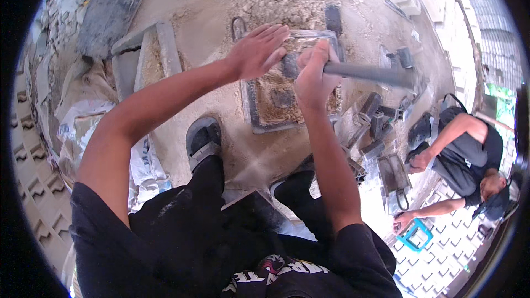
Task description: The person fills a rectangular metal mold with a dry mixture, compresses the material by tamping it down with a metal tool, and levels the top surface using a trowel.
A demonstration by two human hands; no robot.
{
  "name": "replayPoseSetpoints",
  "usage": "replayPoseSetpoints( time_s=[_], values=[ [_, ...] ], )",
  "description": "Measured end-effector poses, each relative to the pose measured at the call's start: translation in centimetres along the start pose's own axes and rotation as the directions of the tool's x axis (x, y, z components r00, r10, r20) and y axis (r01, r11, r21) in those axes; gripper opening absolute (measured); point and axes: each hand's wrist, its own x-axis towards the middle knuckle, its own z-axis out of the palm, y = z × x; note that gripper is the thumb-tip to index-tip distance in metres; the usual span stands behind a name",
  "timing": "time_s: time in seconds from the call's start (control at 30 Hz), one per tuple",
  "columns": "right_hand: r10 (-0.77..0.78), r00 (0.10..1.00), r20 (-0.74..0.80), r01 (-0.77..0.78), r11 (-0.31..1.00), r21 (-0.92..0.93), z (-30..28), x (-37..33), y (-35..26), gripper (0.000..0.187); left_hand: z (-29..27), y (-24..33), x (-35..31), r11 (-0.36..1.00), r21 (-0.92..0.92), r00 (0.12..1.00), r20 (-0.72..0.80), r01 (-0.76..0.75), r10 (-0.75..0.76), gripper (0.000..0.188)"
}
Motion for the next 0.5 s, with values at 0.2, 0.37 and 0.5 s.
replayPoseSetpoints(
  time_s=[0.2,0.37,0.5],
  values=[
    [0.011,0.989,-0.149,-0.015,0.999,-0.029,-5.2,3.5,-4.9,0.035,2.3,4.9,-0.3,0.969,0.246,0.989,0.151,-0.033,-0.004,0.069],
    [-0.012,1.0,-0.016,0.01,0.993,-0.119,-13.4,5.6,-9.7,0.036,3.5,8.3,0.0,0.986,0.096,0.965,0.239,-0.137,0.111,0.077],
    [0.057,0.998,-0.019,-0.06,0.975,-0.215,-17.5,4.4,-13.6,0.036,4.0,10.7,0.5,0.987,0.013,0.949,0.278,-0.158,0.148,0.087]
  ],
)
